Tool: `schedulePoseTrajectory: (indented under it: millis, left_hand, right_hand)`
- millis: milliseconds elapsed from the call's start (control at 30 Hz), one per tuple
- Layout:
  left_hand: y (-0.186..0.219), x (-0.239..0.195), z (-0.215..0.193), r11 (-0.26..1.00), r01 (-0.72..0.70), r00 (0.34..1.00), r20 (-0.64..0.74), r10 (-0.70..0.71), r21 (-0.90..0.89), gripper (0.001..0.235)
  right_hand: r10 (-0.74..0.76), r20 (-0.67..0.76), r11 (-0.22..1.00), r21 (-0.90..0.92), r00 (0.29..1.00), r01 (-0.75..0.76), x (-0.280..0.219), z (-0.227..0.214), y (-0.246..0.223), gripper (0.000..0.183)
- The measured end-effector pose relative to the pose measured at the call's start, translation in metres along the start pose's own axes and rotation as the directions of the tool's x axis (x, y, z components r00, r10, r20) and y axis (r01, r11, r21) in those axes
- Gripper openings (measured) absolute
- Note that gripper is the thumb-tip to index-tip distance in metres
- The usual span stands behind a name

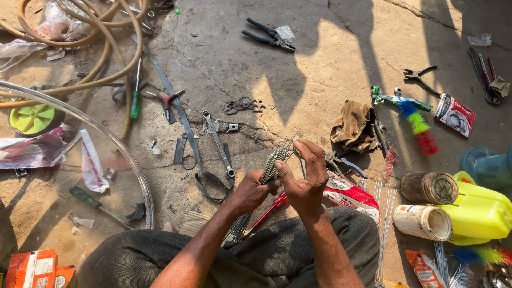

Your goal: The person is assembling a bicycle wheel by inserting spokes into the hub. They hold a bundle of spokes, separate them, and insert them one by one into the hub flanges, then arrange them around the hub.

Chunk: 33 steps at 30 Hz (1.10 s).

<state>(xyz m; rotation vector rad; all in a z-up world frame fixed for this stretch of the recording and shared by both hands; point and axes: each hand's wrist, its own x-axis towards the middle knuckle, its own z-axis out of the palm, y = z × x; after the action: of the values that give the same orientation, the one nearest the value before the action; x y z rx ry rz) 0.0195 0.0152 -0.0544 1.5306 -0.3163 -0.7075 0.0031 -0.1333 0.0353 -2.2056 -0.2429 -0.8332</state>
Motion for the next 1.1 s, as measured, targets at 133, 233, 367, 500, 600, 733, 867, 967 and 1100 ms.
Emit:
schedulePoseTrajectory:
  millis: [133, 233, 367, 500, 600, 733, 867, 967, 1100]
  left_hand:
    - [0.003, -0.006, 0.004, 0.999, -0.008, 1.000, 0.016, 0.008, -0.037, 0.039]
    - [0.013, -0.007, 0.003, 0.996, 0.052, 0.998, 0.038, -0.050, -0.078, 0.040]
    - [0.016, -0.007, 0.003, 0.998, 0.046, 0.998, 0.034, -0.045, -0.031, 0.041]
    - [0.014, -0.005, 0.004, 0.999, 0.033, 0.999, 0.034, -0.032, -0.020, 0.040]
    - [0.012, -0.005, 0.004, 0.998, 0.041, 0.998, 0.043, -0.039, -0.043, 0.039]
    - [0.011, -0.006, 0.005, 0.991, 0.040, 0.998, 0.046, -0.034, -0.127, 0.039]
    - [0.011, -0.006, 0.003, 0.994, 0.056, 0.998, 0.045, -0.052, -0.096, 0.041]
    - [0.010, -0.006, 0.002, 0.989, 0.066, 0.997, 0.036, -0.062, -0.130, 0.043]
    - [0.010, -0.006, 0.000, 0.995, 0.050, 0.998, 0.028, -0.048, -0.087, 0.046]
  right_hand:
    - [0.310, 0.108, 0.903, 0.279, 0.945, -0.328, -0.006, 0.001, 0.010, 0.070]
    - [0.479, 0.271, 0.722, 0.420, 0.835, -0.550, 0.002, -0.001, 0.027, 0.066]
    - [0.553, 0.464, 0.412, 0.570, 0.693, -0.711, 0.000, 0.000, 0.043, 0.032]
    - [0.576, 0.388, 0.463, 0.570, 0.719, -0.679, -0.004, 0.004, 0.050, 0.020]
    - [0.537, 0.340, 0.562, 0.538, 0.772, -0.628, 0.003, 0.004, 0.052, 0.015]
    - [0.473, 0.308, 0.628, 0.539, 0.825, -0.561, 0.028, 0.001, 0.052, 0.012]
    - [0.482, 0.355, 0.521, 0.619, 0.801, -0.588, 0.069, -0.008, 0.052, 0.013]
    - [0.513, 0.481, 0.493, 0.512, 0.711, -0.703, 0.083, -0.018, 0.047, 0.019]
    - [0.523, 0.556, 0.597, 0.303, 0.646, -0.743, 0.065, -0.026, 0.040, 0.029]
